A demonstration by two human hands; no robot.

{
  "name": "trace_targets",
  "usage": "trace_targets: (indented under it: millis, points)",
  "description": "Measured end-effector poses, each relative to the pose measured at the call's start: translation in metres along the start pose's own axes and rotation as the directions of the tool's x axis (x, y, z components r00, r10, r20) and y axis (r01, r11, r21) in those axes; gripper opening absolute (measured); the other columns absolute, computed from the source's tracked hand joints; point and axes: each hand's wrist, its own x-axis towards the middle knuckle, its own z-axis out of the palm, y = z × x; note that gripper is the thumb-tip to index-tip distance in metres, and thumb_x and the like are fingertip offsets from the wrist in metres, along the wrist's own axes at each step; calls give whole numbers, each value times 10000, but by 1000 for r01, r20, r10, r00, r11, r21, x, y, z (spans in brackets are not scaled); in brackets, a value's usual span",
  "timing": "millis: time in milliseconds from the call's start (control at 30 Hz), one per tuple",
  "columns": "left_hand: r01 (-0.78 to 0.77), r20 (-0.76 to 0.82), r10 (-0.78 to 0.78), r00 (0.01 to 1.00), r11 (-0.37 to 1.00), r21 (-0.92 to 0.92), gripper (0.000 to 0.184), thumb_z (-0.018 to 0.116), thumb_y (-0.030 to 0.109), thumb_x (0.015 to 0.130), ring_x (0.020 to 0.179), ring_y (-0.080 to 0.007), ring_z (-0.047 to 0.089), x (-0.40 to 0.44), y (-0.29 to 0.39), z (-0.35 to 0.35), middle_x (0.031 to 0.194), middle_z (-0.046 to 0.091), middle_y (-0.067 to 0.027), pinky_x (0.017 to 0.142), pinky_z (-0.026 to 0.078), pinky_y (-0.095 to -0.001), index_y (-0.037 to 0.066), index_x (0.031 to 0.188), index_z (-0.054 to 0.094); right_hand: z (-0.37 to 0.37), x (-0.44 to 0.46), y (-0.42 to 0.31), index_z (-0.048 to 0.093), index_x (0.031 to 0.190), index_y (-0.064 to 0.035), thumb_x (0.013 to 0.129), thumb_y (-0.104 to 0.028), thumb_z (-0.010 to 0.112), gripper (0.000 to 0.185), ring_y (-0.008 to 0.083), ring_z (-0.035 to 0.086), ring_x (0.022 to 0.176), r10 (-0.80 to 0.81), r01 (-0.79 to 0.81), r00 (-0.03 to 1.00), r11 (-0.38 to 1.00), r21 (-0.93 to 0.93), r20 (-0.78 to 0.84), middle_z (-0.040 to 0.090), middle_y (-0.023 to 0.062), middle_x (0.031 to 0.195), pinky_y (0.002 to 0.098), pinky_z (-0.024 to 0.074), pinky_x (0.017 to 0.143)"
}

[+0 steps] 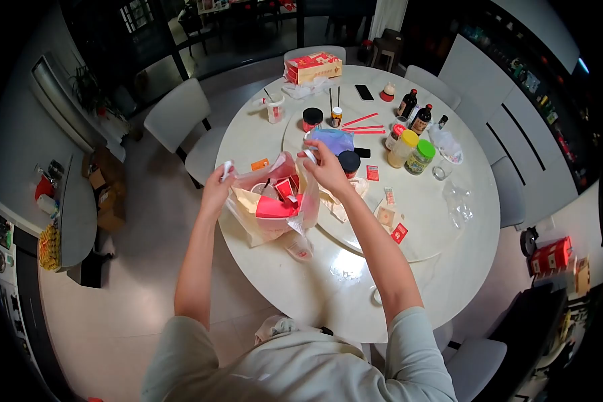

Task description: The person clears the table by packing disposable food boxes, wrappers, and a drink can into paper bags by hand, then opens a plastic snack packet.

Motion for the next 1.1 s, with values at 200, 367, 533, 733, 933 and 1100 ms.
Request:
trace_targets:
  millis: [200,367,533,733,933,1100]
  points:
    - [-31,-168,-59,984,870,-492,401,511,43,893,794,-84,496,-30,-24,7,975,509,-12,599,392,-210,70,1272,383,4,19,12,426,1268,-11,785,-266,641,588,311,644,882,31,-6,998,924,-383,59,620,232,1012,365,500,779]
    - [-33,-221,-99,970,852,-523,522,556,44,887,851,-104,508,-39,-28,16,1039,500,-54,690,429,-243,53,1328,276,-25,-27,27,411,1281,-14,811,-242,651,575,307,650,908,53,-141,962,937,-321,-266,627,219,1049,370,507,794]
    - [-39,-224,-97,970,844,-535,550,610,65,849,985,-153,507,-49,-28,16,1132,505,-91,845,417,-277,55,1319,325,-62,-130,57,519,1162,-3,876,-167,590,338,225,640,938,71,-170,908,963,-208,-412,637,150,1004,320,507,780]
    - [-136,-515,-11,857,959,-248,479,636,92,858,1115,-181,456,-82,-41,25,1226,465,-113,911,398,-300,20,1273,407,-42,-294,51,585,1072,-4,891,-65,558,193,147,631,845,225,-367,784,920,-140,-578,660,94,945,255,498,676]
    - [-287,-510,401,761,913,289,376,610,57,859,1061,-219,480,-123,-32,68,1208,475,-130,911,396,-324,-2,1203,470,-61,-364,46,569,1113,-19,769,-82,676,366,224,593,961,182,-507,673,819,-268,-717,628,119,1055,325,480,800]
    - [-324,-116,354,928,921,216,293,583,7,839,1044,-241,491,-160,-45,160,1100,527,-126,898,392,-335,-2,1122,507,-83,-411,96,408,1298,-28,629,-143,777,772,375,452,1161,119,-583,752,579,-570,-649,462,221,1269,443,394,966]
